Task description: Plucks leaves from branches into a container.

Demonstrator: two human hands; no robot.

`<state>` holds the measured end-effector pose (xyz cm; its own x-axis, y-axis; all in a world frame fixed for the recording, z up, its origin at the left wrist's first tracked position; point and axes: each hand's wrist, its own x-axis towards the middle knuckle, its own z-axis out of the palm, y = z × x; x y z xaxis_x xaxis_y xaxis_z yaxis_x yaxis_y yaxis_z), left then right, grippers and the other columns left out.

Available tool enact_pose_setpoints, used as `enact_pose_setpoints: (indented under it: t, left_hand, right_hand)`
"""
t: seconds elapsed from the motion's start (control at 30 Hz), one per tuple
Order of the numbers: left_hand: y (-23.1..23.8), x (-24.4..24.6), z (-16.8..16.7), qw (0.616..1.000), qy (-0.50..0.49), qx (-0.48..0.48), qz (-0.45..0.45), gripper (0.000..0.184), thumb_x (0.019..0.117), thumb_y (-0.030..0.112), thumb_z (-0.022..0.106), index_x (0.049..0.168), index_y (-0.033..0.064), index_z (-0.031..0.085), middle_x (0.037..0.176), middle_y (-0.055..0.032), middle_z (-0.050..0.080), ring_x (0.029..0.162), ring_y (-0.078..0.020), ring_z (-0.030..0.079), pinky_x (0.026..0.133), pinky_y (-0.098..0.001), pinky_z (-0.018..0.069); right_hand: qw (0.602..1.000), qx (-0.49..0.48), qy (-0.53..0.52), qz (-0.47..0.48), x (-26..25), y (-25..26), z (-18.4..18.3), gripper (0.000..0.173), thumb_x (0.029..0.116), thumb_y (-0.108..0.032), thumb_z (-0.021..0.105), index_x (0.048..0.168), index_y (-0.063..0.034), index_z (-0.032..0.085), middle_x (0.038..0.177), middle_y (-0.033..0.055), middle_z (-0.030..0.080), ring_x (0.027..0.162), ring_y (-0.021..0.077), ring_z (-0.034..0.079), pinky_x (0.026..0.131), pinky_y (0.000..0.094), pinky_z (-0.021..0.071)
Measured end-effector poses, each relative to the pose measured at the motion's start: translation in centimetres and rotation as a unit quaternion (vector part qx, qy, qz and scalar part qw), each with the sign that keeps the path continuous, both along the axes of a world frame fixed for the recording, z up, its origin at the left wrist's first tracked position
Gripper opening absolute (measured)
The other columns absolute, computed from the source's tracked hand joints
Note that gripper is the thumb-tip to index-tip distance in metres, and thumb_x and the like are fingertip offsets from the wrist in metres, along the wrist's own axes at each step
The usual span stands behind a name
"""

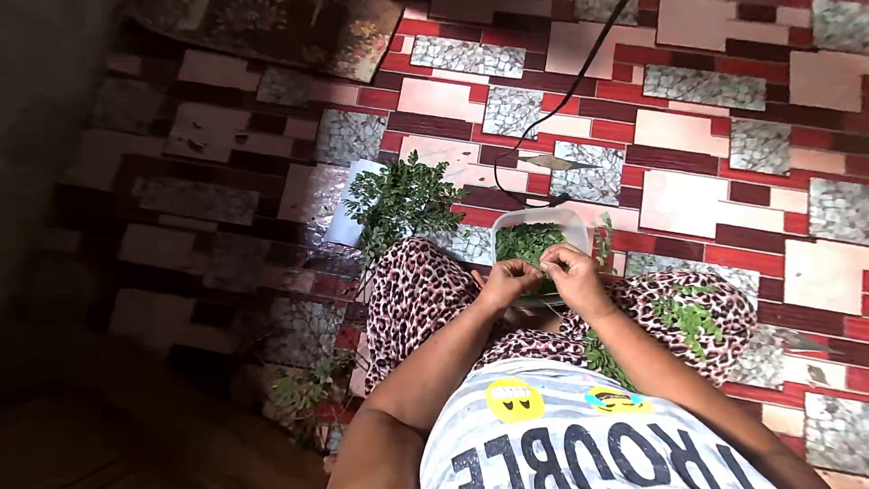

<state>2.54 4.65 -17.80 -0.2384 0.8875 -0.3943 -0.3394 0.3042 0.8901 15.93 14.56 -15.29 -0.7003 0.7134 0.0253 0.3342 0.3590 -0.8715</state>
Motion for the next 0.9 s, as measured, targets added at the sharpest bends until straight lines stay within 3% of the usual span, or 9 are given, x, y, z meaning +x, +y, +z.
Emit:
enact_pose_setpoints:
  t: [0.17, 0.27, 0.37, 0.5, 0.63, 0.73, 0.83, 0.9]
  left_hand:
    - [-0.1, -0.1, -0.1, 1.000, 0.018, 0.006, -0.009, 0.006, 0.0943, 0.003, 0.067, 0.090, -0.0020, 0.068, 0.080, -0.0037, 0.067, 0.075, -0.0073, 0.063, 0.075, -0.0266, 0.0548]
    - [0.0, 0.0, -0.2, 1.000, 0.023, 0.009, -0.011, 0.008, 0.0939, 0.002, 0.068, 0.087, -0.0011, 0.067, 0.077, -0.0023, 0.065, 0.072, -0.0065, 0.061, 0.072, -0.0254, 0.0532]
    - [0.0, 0.0, -0.4, 1.000, 0.023, 0.009, -0.015, 0.008, 0.0936, 0.003, 0.068, 0.087, -0.0007, 0.066, 0.076, -0.0021, 0.065, 0.072, -0.0066, 0.061, 0.072, -0.0259, 0.0536]
    - [0.0, -0.2, -0.2, 0.999, 0.048, 0.009, -0.024, 0.008, 0.0944, 0.004, 0.068, 0.088, -0.0010, 0.068, 0.077, -0.0023, 0.065, 0.071, -0.0058, 0.060, 0.072, -0.0250, 0.0524]
    - [0.0, -0.1, -0.5, 0.999, 0.046, 0.017, -0.012, 0.006, 0.0936, 0.003, 0.069, 0.090, -0.0022, 0.068, 0.079, -0.0031, 0.065, 0.072, -0.0059, 0.061, 0.072, -0.0252, 0.0527]
    - [0.2, 0.0, -0.6, 0.999, 0.048, 0.017, -0.014, 0.007, 0.0927, 0.002, 0.070, 0.088, -0.0022, 0.067, 0.077, -0.0031, 0.064, 0.071, -0.0059, 0.060, 0.071, -0.0256, 0.0524]
    - [0.1, 0.0, -0.6, 0.998, 0.049, 0.015, -0.023, 0.009, 0.0924, 0.004, 0.071, 0.087, -0.0018, 0.067, 0.075, -0.0026, 0.064, 0.070, -0.0058, 0.060, 0.071, -0.0260, 0.0530]
    - [0.1, -0.1, -0.5, 0.999, 0.048, 0.013, -0.023, 0.010, 0.0930, 0.005, 0.071, 0.087, -0.0018, 0.067, 0.076, -0.0022, 0.064, 0.070, -0.0053, 0.060, 0.070, -0.0248, 0.0529]
  right_hand:
    - [0.998, -0.034, -0.047, -0.017, -0.1, 0.6, 1.1, 0.011, 0.0970, -0.003, 0.065, 0.091, 0.0040, 0.070, 0.107, 0.0143, 0.069, 0.101, 0.0175, 0.066, 0.091, 0.0357, 0.0543]
    - [0.997, -0.045, -0.063, -0.001, -0.2, 0.5, 1.1, 0.013, 0.0948, -0.012, 0.072, 0.096, 0.0007, 0.071, 0.112, 0.0144, 0.068, 0.099, 0.0194, 0.067, 0.084, 0.0367, 0.0572]
    - [0.999, -0.021, -0.028, 0.015, -0.4, 0.3, 0.4, 0.006, 0.0913, -0.006, 0.072, 0.092, 0.0001, 0.071, 0.111, 0.0134, 0.068, 0.102, 0.0197, 0.066, 0.089, 0.0374, 0.0561]
    - [0.999, 0.009, 0.032, -0.014, -0.7, 0.4, 0.4, 0.006, 0.0931, 0.001, 0.065, 0.089, 0.0030, 0.069, 0.105, 0.0126, 0.069, 0.100, 0.0146, 0.066, 0.088, 0.0302, 0.0560]
    - [0.996, -0.033, -0.083, 0.002, -0.4, 1.0, 1.4, 0.014, 0.0987, -0.009, 0.065, 0.093, 0.0021, 0.071, 0.113, 0.0146, 0.069, 0.106, 0.0208, 0.066, 0.094, 0.0405, 0.0536]
    - [0.992, -0.048, -0.119, 0.023, -0.4, 0.6, 1.3, 0.016, 0.0936, -0.016, 0.073, 0.089, -0.0010, 0.072, 0.112, 0.0137, 0.068, 0.108, 0.0245, 0.064, 0.094, 0.0461, 0.0527]
    - [0.995, -0.015, -0.095, 0.022, -0.8, 0.0, 1.0, 0.008, 0.0907, -0.003, 0.071, 0.085, 0.0011, 0.069, 0.109, 0.0154, 0.068, 0.109, 0.0269, 0.064, 0.096, 0.0466, 0.0515]
    - [0.999, 0.003, -0.051, 0.005, -1.0, -0.2, 0.9, 0.006, 0.0915, 0.001, 0.067, 0.086, 0.0022, 0.068, 0.106, 0.0150, 0.068, 0.105, 0.0232, 0.065, 0.093, 0.0410, 0.0533]
